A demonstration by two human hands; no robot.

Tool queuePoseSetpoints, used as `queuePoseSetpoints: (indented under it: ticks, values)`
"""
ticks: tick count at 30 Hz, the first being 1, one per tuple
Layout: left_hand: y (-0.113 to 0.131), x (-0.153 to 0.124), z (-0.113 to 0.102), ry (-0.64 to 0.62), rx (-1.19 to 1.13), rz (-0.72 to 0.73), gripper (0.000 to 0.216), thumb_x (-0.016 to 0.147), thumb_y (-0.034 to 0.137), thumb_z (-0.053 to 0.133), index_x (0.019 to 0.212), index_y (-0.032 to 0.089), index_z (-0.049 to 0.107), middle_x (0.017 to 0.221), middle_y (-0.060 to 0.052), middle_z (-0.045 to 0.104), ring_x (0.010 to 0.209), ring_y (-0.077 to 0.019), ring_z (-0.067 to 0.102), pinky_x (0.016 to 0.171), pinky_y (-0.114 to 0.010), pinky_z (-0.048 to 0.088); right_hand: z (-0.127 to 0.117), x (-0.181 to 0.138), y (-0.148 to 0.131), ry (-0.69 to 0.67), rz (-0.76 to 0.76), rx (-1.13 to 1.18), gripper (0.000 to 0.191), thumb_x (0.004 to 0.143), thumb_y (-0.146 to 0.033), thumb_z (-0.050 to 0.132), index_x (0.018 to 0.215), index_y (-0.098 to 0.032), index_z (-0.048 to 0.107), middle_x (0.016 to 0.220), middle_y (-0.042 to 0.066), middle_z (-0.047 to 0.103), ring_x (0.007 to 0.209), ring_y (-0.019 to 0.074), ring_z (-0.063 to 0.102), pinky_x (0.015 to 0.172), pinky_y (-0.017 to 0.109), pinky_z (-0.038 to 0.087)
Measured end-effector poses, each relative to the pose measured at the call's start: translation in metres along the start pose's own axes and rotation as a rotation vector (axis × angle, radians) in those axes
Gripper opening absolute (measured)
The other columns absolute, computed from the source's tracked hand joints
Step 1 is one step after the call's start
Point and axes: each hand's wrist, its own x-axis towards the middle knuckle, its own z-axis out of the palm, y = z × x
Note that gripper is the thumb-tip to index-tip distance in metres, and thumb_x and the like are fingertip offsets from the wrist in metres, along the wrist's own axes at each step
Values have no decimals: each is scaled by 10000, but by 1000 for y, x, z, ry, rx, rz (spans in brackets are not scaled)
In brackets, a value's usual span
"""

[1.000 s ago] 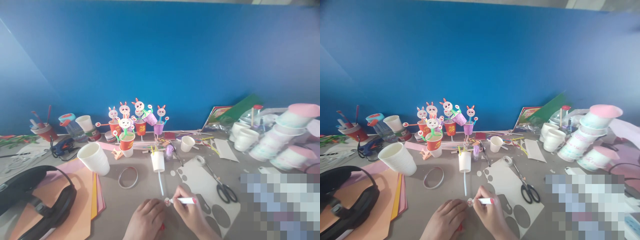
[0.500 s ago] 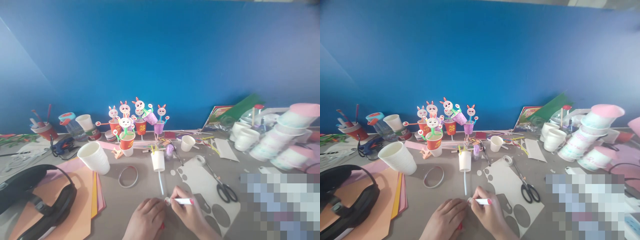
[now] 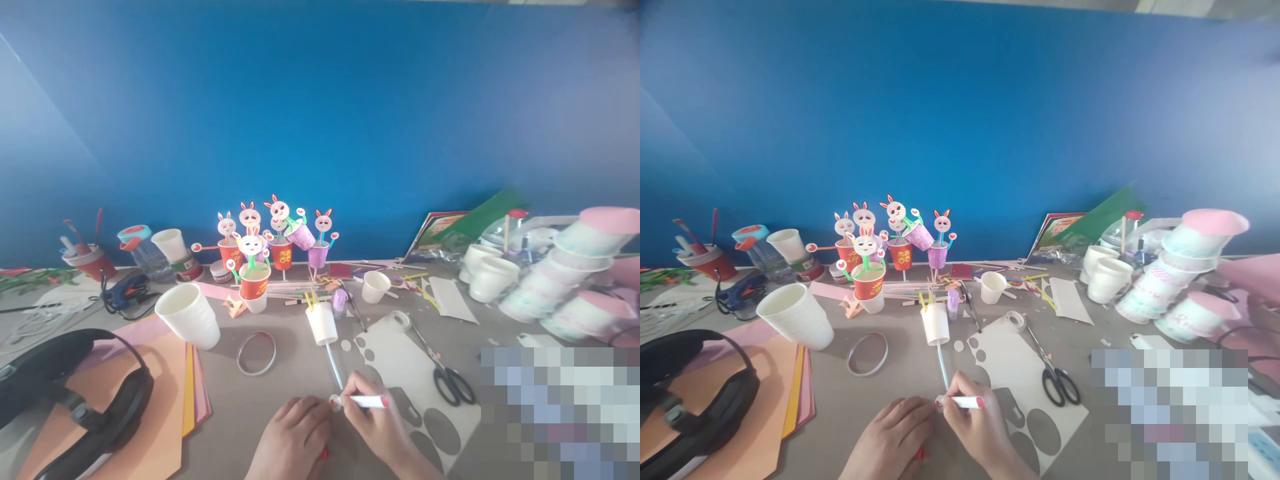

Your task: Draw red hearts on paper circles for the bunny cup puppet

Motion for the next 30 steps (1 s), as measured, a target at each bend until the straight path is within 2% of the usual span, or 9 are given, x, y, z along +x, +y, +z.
queuePoseSetpoints:
  ticks: [10,30]
  values:
    - [3,2,-2,26,0,-5,270,1005,387,482,936,206,671,1028,28,809,924,-187,725,789,-308,544,0,0,-1,0,9,-1,230,898,-295,478,685,-258,399,580,-35,562,526,149,516,516,230,397]
    - [3,2,-4,-3,-24,-18,213,982,366,530,965,209,671,1059,19,810,940,-199,730,798,-309,553,-1,1,-4,16,-6,-24,237,903,-288,493,684,-259,409,553,-56,522,504,139,483,495,226,370]
